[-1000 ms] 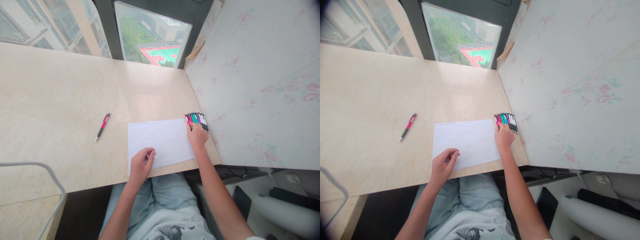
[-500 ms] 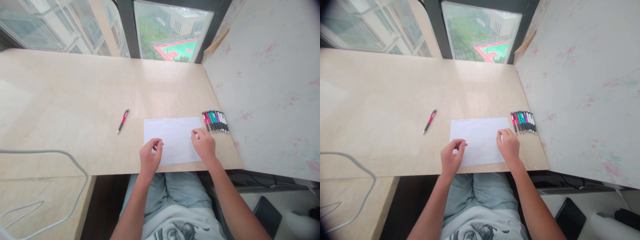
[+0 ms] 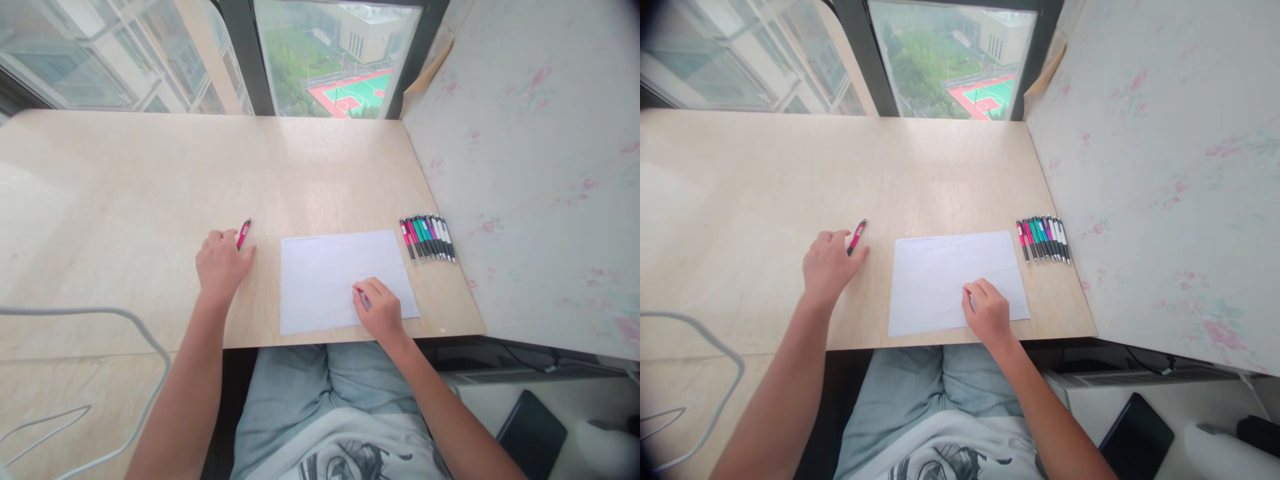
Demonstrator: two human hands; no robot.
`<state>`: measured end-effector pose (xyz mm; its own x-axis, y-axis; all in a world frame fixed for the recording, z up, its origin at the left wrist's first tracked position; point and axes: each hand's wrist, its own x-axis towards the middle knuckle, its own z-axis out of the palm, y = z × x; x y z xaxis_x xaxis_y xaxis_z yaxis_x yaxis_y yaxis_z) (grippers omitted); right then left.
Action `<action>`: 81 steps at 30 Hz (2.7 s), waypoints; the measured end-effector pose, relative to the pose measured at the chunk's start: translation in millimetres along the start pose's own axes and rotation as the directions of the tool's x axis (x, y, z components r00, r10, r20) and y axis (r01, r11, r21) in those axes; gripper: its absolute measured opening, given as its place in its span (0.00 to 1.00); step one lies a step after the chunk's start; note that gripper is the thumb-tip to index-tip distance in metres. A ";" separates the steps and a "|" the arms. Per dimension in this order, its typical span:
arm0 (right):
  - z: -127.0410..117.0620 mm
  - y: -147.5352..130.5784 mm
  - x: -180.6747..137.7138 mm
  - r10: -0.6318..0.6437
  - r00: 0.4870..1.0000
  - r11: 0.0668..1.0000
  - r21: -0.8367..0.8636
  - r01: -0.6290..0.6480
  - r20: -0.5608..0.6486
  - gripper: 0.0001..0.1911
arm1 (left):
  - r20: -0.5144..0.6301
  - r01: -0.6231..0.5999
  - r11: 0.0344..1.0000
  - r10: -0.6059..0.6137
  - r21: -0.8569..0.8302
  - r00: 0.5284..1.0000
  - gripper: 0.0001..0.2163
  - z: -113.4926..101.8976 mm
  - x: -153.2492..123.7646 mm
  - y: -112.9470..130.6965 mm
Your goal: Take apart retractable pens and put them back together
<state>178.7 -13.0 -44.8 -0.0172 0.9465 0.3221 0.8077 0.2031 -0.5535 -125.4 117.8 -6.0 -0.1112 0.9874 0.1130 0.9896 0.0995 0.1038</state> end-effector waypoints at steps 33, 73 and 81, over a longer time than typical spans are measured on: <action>-14.9 -1.5 16.9 0.275 0.953 0.648 0.709 -0.278 0.123 0.18 | 0.506 0.530 -0.269 0.157 -0.804 0.848 0.13 4.0 -103.3 124.6; 13.7 7.1 31.9 0.251 0.965 0.656 0.718 -0.233 0.083 0.09 | 0.408 0.390 -0.374 0.035 -0.841 0.912 0.13 31.9 -95.9 124.5; 13.6 6.3 32.5 0.311 0.948 0.661 0.702 -0.265 0.065 0.22 | 0.390 0.388 -0.351 0.067 -0.852 0.918 0.12 35.1 -96.7 123.5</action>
<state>175.3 22.5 -48.3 0.1963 0.9770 0.0834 0.1248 0.0595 -0.9904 10.8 38.9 -38.7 -0.0001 0.9615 -0.2748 -0.4679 0.2428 0.8498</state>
